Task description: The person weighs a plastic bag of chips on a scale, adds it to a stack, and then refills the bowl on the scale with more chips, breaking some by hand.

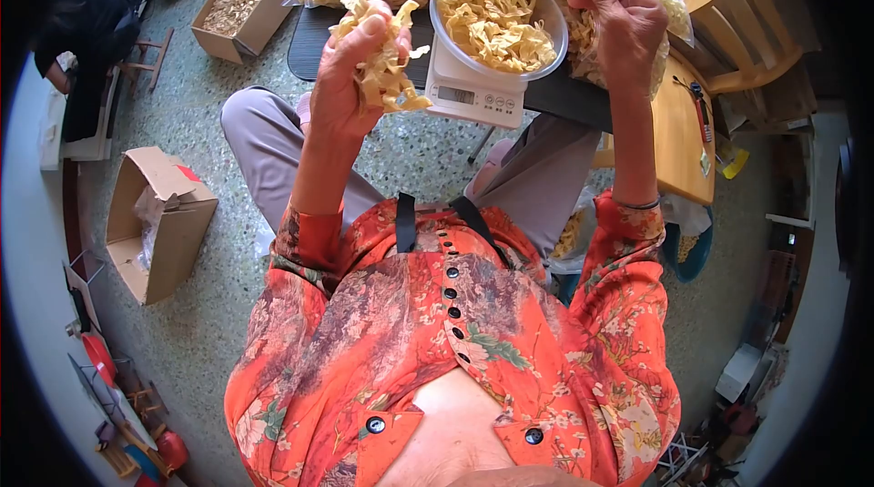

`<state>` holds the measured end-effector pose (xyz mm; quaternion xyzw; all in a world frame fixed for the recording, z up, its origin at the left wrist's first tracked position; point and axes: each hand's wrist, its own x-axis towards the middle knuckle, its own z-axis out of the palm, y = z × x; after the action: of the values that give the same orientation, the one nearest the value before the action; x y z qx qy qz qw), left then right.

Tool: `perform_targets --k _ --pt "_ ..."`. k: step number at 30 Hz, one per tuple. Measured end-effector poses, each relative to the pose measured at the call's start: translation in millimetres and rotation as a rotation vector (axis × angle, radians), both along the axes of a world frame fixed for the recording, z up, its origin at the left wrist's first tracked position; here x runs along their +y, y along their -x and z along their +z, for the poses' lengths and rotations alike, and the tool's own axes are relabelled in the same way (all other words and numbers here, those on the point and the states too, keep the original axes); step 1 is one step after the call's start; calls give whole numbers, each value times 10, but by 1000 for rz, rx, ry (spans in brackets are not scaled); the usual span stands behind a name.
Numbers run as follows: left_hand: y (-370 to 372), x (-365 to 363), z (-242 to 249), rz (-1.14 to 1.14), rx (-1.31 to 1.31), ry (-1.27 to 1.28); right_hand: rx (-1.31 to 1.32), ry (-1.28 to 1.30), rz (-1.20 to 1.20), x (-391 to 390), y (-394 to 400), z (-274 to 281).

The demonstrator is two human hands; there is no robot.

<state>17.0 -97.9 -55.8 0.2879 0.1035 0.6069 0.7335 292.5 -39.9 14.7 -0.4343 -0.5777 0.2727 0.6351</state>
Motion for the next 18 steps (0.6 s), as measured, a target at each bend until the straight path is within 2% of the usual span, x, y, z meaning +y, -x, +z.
perform_targets --k 1,5,7,8,9,11,12,15,18 --pt "-31 18 5 -2 2 3 2 3 -2 -71 44 71" --pt "-219 13 127 120 292 36 42 17 39 -349 291 287" --pt "-147 73 109 -78 316 -50 99 3 111 -463 471 316" --pt "-196 113 101 -69 314 -78 163 -7 189 -443 528 254" --pt "-281 79 39 -48 84 110 170 7 180 -439 562 200" --pt "-354 50 204 -73 24 38 6 -93 258 -461 663 232" --pt "-366 41 220 -74 27 41 -108 -3 192 -543 667 286" --pt "-352 58 188 -39 24 10 -76 -74 290 -501 644 188" --pt "-342 124 95 -106 -33 -23 -124 -165 318 -488 676 138"
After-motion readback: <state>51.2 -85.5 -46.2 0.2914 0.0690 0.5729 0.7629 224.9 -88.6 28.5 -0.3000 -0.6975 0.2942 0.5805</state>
